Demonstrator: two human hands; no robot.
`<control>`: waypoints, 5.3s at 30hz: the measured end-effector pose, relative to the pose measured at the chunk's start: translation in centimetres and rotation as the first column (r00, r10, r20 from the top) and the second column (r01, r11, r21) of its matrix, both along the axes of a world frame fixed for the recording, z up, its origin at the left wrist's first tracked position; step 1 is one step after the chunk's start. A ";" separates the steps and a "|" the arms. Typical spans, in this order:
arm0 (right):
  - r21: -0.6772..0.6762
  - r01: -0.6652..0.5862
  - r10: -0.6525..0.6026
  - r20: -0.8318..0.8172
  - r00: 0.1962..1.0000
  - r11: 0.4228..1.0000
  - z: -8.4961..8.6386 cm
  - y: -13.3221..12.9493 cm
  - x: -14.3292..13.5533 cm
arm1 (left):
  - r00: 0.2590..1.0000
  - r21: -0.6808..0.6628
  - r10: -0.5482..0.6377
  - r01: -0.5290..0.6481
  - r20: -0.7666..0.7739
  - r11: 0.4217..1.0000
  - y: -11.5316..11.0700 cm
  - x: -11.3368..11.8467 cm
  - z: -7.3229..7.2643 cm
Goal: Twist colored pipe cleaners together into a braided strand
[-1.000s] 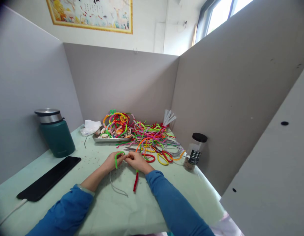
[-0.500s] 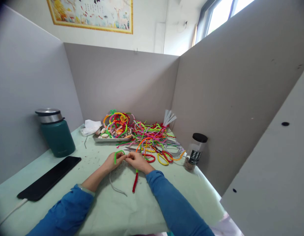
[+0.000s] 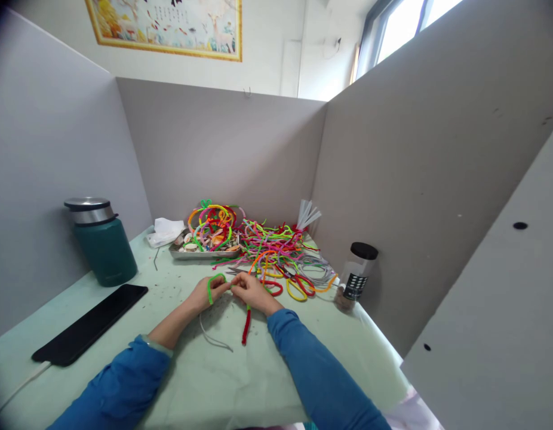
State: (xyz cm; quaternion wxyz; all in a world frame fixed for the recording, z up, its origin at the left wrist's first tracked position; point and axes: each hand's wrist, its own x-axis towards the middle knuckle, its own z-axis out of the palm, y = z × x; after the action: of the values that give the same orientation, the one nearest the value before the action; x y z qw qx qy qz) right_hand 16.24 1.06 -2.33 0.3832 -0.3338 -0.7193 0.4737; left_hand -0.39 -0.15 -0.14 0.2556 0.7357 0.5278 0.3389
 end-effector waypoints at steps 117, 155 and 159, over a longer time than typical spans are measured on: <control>-0.006 0.019 -0.019 0.030 0.999 1.000 0.4 -0.3 0.1 | 0.953 -0.386 -0.035 0.155 0.302 0.910 -0.7 -0.2 0.3; -0.029 0.004 -0.004 -0.001 1.000 1.000 0.9 -0.6 0.0 | 0.950 0.113 -0.010 0.047 -0.311 0.993 -0.7 0.0 0.2; -0.041 0.007 -0.007 0.004 1.000 0.999 1.0 -0.6 0.0 | 0.932 0.151 -0.014 0.074 -0.362 0.986 -0.8 -0.1 0.1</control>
State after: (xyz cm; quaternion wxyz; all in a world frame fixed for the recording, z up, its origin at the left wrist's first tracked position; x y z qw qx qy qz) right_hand 16.21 0.44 -1.32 0.3766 -0.3449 -0.7089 0.4864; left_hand -0.54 -0.90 -0.06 0.1017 0.8153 0.5196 0.2346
